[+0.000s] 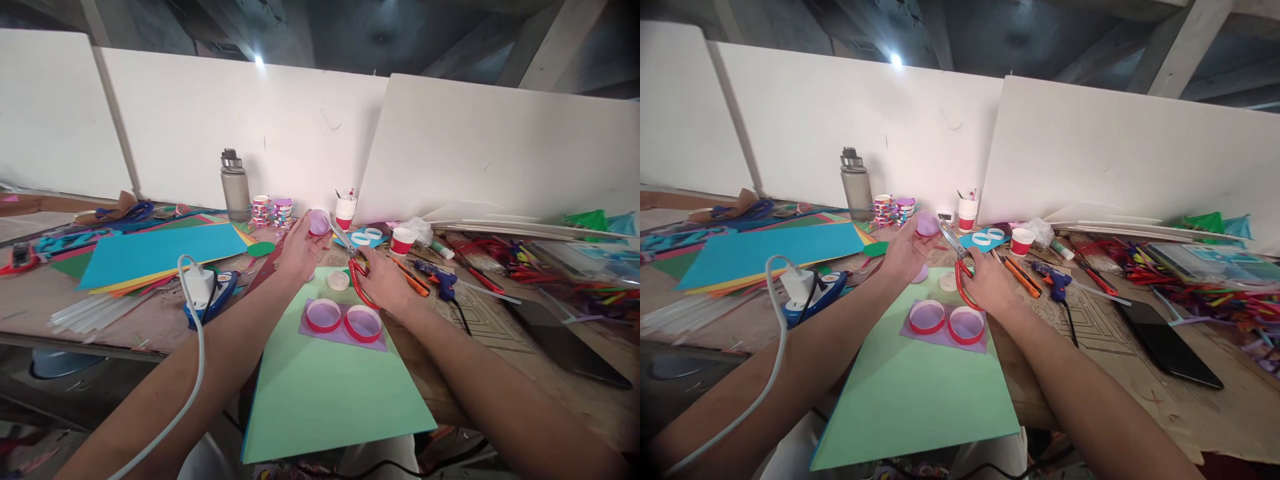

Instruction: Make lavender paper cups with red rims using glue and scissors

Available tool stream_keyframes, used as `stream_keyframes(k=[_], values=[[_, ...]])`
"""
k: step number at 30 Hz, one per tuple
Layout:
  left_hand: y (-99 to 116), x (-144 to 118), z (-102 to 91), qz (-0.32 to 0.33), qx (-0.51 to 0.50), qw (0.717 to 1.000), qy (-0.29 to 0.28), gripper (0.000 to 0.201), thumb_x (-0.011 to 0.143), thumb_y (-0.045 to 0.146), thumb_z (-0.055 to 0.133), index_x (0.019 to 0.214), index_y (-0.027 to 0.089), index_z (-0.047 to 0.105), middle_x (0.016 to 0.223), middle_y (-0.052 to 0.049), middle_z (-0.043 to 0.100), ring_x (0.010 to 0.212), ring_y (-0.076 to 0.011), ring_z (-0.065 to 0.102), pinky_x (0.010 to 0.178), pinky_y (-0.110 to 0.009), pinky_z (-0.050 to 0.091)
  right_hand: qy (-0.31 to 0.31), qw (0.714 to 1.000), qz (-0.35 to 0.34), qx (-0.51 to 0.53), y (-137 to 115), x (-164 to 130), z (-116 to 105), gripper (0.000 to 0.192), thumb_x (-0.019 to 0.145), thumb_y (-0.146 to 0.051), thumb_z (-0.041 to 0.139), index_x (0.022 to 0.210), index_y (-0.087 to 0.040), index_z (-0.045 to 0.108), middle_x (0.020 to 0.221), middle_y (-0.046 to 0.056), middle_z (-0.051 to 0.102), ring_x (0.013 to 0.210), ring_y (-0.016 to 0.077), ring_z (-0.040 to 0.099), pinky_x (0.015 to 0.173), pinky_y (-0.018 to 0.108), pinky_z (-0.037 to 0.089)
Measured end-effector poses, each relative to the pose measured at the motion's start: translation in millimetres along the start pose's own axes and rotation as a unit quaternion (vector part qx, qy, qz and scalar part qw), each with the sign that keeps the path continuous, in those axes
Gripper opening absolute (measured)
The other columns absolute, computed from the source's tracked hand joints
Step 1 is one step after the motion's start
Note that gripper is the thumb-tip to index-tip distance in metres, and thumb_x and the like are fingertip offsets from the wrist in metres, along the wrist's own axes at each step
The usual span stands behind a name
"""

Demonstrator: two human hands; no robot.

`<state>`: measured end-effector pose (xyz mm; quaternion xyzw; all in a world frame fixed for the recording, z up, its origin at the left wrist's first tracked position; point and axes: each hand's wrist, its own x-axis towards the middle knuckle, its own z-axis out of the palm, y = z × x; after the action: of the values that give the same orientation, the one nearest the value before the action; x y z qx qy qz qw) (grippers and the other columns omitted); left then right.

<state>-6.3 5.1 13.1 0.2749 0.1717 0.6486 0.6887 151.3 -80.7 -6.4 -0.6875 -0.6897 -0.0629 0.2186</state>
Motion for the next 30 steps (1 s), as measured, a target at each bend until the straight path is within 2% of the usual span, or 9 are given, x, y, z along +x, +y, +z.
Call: stream_keyframes(k=[8, 17, 23, 26, 30], values=[[-6.8, -6.4, 0.1, 0.009, 0.006, 0.999, -0.033, 0.036, 0.098, 0.018, 0.06, 0.132, 0.027, 0.064, 0.118, -0.004, 0.074, 0.111, -0.0161, 0.072, 0.11, -0.039, 0.053, -0.014, 1.0, -0.003, -0.006, -1.4, 0.8, 1.0, 0.038, 0.097, -0.028, 0.05, 0.132, -0.018, 0.059, 0.1, 0.012, 0.077, 0.091, 0.027, 0.068, 0.072, 0.031, 0.04], [-6.6, -8.7, 2.5, 0.016, 0.016, 0.999, -0.038, 0.034, 0.096, 0.019, 0.065, 0.129, 0.028, 0.067, 0.129, -0.005, 0.071, 0.124, -0.0193, 0.067, 0.112, -0.04, 0.052, 0.007, 1.0, -0.017, -0.022, 1.2, 0.8, 2.1, 0.034, 0.097, -0.024, 0.048, 0.128, -0.018, 0.062, 0.103, 0.014, 0.077, 0.097, 0.0295, 0.069, 0.073, 0.032, 0.041], [-6.2, -8.4, 2.0, 0.011, 0.017, 0.999, -0.037, 0.03, 0.094, 0.021, 0.068, 0.123, 0.026, 0.068, 0.126, -0.004, 0.071, 0.124, -0.0185, 0.067, 0.112, -0.039, 0.052, 0.01, 0.999, -0.002, -0.046, 0.1, -0.2, -1.0, 0.037, 0.097, -0.023, 0.049, 0.132, -0.018, 0.061, 0.105, 0.015, 0.076, 0.098, 0.0292, 0.069, 0.077, 0.031, 0.044], [-4.7, -7.1, 1.4, 0.016, 0.024, 0.999, -0.038, 0.022, 0.096, 0.02, 0.065, 0.118, 0.023, 0.069, 0.115, -0.004, 0.073, 0.113, -0.016, 0.07, 0.111, -0.039, 0.053, 0.015, 0.998, -0.012, -0.052, 1.6, 0.2, -2.4, 0.036, 0.096, -0.021, 0.049, 0.13, -0.018, 0.062, 0.107, 0.015, 0.075, 0.101, 0.0294, 0.068, 0.076, 0.031, 0.044], [-1.1, -5.7, 1.2, 0.008, 0.035, 0.999, -0.028, 0.015, 0.098, 0.021, 0.063, 0.111, 0.022, 0.07, 0.101, -0.003, 0.074, 0.098, -0.0142, 0.073, 0.107, -0.039, 0.055, 0.011, 0.999, -0.023, -0.044, 7.1, 1.4, -2.2, 0.037, 0.097, -0.025, 0.049, 0.132, -0.017, 0.061, 0.101, 0.014, 0.075, 0.094, 0.0279, 0.069, 0.075, 0.03, 0.044]])
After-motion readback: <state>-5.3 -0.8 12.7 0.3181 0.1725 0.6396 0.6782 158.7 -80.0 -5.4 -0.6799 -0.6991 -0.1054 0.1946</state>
